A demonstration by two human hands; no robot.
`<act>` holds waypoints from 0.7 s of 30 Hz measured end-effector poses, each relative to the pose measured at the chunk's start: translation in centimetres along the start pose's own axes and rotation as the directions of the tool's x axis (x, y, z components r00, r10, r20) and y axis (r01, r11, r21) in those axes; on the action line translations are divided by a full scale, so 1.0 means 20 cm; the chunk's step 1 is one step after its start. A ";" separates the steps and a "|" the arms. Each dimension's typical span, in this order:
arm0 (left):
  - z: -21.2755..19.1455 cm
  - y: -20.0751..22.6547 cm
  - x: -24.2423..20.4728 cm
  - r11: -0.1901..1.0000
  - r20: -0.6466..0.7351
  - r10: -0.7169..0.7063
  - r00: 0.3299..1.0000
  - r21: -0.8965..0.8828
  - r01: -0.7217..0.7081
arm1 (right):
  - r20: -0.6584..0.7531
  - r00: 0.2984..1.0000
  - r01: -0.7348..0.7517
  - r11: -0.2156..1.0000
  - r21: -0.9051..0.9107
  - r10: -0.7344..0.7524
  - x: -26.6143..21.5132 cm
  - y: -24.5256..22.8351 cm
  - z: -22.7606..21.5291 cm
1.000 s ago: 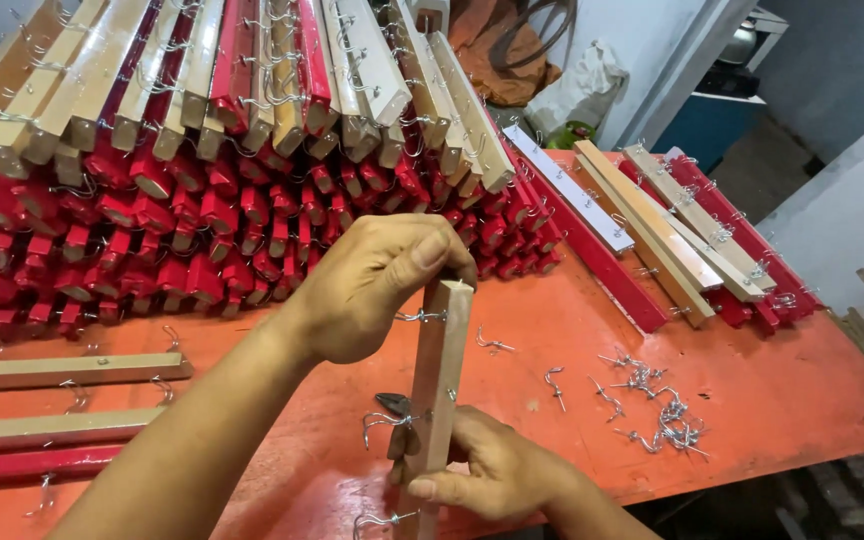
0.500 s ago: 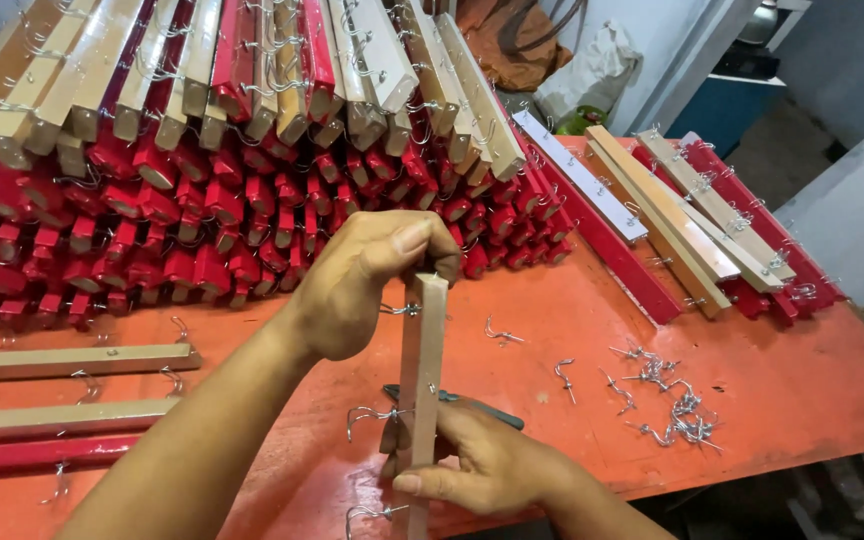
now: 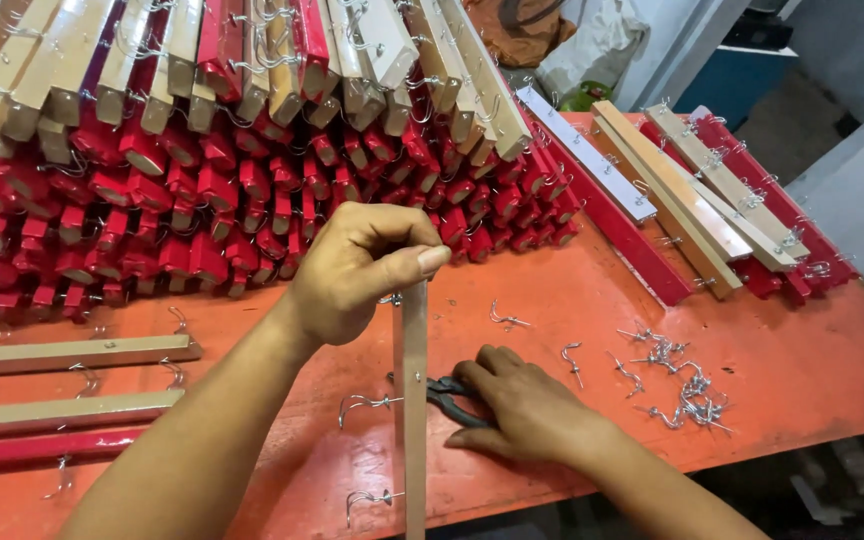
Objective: Assembling coat hangers by inserting metal hooks into wooden and plastic bars and securing them with pliers.
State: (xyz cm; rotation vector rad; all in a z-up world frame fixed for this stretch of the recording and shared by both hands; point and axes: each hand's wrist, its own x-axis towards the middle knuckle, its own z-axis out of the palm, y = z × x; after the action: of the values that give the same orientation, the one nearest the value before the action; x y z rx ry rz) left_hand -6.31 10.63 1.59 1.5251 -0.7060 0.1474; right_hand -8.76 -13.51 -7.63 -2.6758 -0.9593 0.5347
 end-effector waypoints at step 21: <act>-0.02 -0.10 -0.04 0.984 -0.018 0.075 0.997 -0.158 -0.077 | 0.200 0.970 0.043 0.907 0.419 -0.138 -0.17 -0.04 -0.68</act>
State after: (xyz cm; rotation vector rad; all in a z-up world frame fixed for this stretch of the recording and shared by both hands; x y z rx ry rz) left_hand -5.69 11.14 -0.46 1.3454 -0.7495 0.1537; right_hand -5.97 -16.55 5.75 -2.2140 -0.9023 0.9238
